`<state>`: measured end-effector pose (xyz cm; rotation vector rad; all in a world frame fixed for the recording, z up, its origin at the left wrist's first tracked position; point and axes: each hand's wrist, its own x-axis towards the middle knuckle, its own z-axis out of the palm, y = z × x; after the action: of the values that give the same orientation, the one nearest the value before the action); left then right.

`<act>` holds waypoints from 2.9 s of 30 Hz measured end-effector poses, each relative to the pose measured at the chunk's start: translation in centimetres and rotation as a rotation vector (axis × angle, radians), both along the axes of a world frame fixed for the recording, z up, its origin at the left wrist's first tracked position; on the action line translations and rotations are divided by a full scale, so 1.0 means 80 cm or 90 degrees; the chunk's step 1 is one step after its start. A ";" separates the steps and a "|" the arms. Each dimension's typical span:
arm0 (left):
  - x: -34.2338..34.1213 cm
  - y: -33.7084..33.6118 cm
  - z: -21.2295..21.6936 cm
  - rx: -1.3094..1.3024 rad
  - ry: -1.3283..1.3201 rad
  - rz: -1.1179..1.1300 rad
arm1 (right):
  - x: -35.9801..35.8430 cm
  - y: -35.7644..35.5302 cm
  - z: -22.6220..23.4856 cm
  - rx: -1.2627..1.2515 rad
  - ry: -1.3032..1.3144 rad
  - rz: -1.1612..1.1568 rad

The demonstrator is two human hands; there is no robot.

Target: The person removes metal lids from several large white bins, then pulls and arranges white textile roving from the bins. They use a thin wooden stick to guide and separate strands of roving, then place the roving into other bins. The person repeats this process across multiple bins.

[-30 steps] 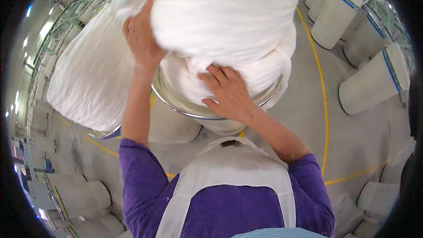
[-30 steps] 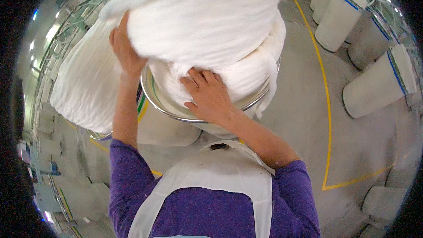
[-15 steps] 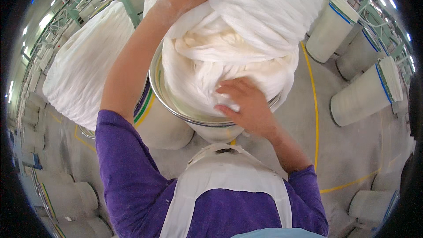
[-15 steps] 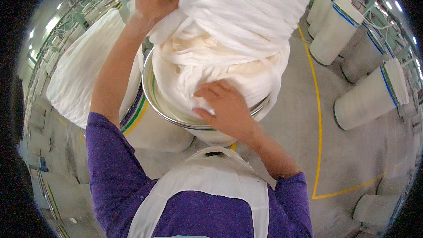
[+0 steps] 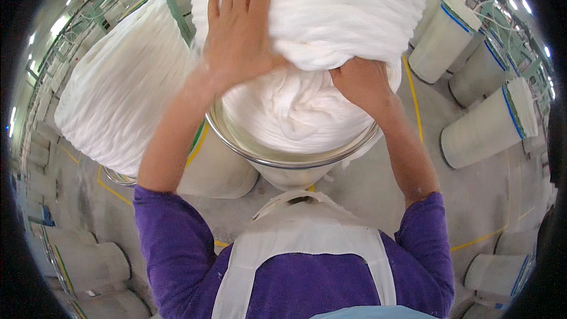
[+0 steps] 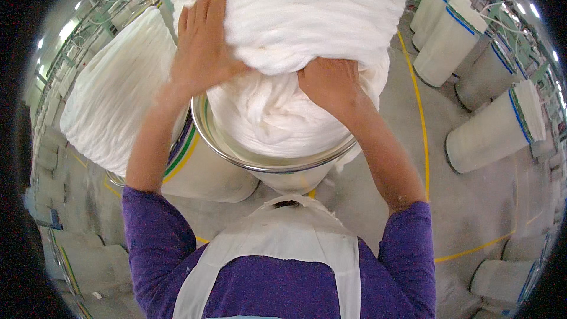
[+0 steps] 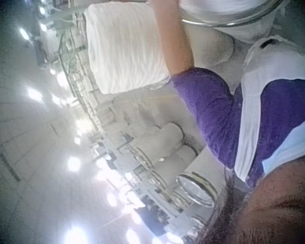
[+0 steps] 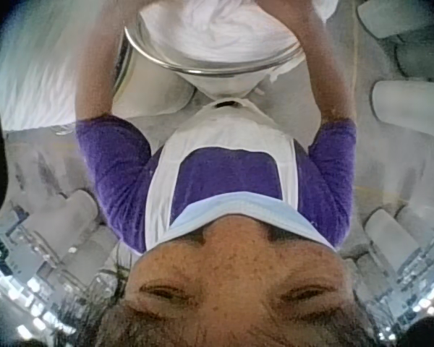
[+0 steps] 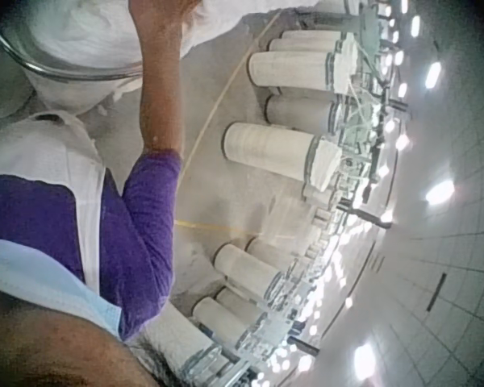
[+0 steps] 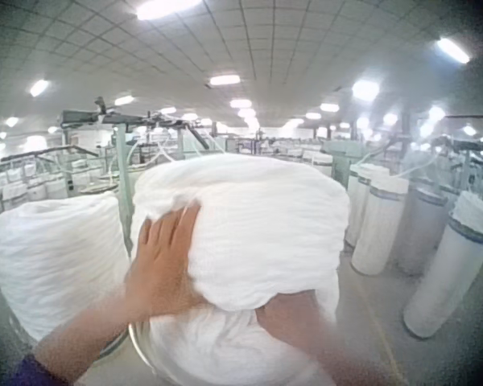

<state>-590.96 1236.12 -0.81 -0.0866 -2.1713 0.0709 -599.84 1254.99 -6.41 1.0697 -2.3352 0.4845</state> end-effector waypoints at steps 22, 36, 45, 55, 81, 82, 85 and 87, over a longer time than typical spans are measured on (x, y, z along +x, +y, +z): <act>-0.103 -0.011 0.057 -0.253 0.284 -0.020 | 0.056 0.040 -0.088 -0.028 -0.262 0.143; -0.074 -0.004 0.017 -0.142 0.149 0.029 | -0.079 -0.016 -0.046 -0.086 0.300 0.026; -0.113 -0.029 -0.044 -0.210 0.294 0.015 | -0.059 -0.013 -0.020 -0.078 -0.116 0.030; -0.135 -0.045 0.077 -0.313 0.197 0.009 | -0.012 -0.087 -0.074 0.035 -0.078 -0.009; -0.181 -0.054 0.123 -0.344 0.139 -0.017 | -0.070 -0.142 -0.029 0.181 0.022 -0.076; -0.183 -0.055 0.124 -0.344 0.139 -0.014 | -0.064 -0.163 -0.032 0.084 -0.072 -0.026; -0.186 -0.054 0.129 -0.332 0.140 -0.014 | -0.037 -0.213 -0.054 0.002 -0.018 0.153; -0.184 -0.053 0.132 -0.349 0.160 -0.009 | -0.015 -0.225 -0.078 0.169 -0.029 0.133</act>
<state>-605.65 1231.88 9.73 -0.3845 -1.8469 0.6340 -601.01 1237.01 -12.67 1.4495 -2.3874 0.2804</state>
